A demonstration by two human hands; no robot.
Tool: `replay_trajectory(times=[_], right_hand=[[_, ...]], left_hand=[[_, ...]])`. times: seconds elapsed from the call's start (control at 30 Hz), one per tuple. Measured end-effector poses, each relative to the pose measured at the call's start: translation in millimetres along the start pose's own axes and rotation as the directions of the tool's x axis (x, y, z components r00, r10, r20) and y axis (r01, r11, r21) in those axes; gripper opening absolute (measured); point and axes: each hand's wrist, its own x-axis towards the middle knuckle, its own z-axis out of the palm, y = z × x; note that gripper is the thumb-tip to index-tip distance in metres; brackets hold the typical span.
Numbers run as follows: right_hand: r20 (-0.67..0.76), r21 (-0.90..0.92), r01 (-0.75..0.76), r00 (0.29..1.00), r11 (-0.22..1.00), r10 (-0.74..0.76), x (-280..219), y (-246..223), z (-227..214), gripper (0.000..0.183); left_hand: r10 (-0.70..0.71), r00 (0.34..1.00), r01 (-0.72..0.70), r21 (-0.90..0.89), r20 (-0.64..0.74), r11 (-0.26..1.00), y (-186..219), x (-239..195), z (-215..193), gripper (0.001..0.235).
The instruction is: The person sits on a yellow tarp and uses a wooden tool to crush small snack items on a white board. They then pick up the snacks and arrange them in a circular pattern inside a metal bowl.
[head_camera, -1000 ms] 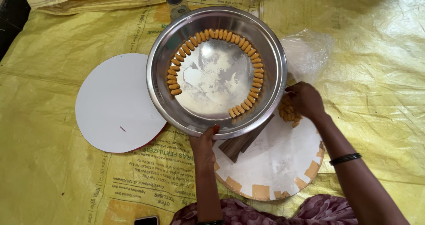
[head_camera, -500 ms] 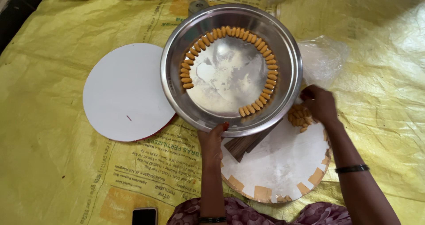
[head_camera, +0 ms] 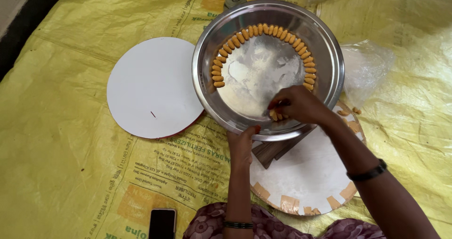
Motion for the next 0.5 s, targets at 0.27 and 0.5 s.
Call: replay_trajectory(times=[0.27, 0.5], right_hand=[[0.218, -0.298, -0.004, 0.973, 0.954, 0.073, 42.1, -9.5, 16.4, 0.028], [0.256, -0.338, 0.024, 0.964, 0.941, 0.068, 46.7, -7.4, 20.1, 0.033]], left_hand=[[0.007, 1.0, -0.006, -0.063, 0.018, 0.998, 6.5, -4.4, 1.8, 0.061], [-0.005, 1.0, 0.006, -0.051, 0.022, 0.999, 12.9, -9.5, 3.9, 0.059]])
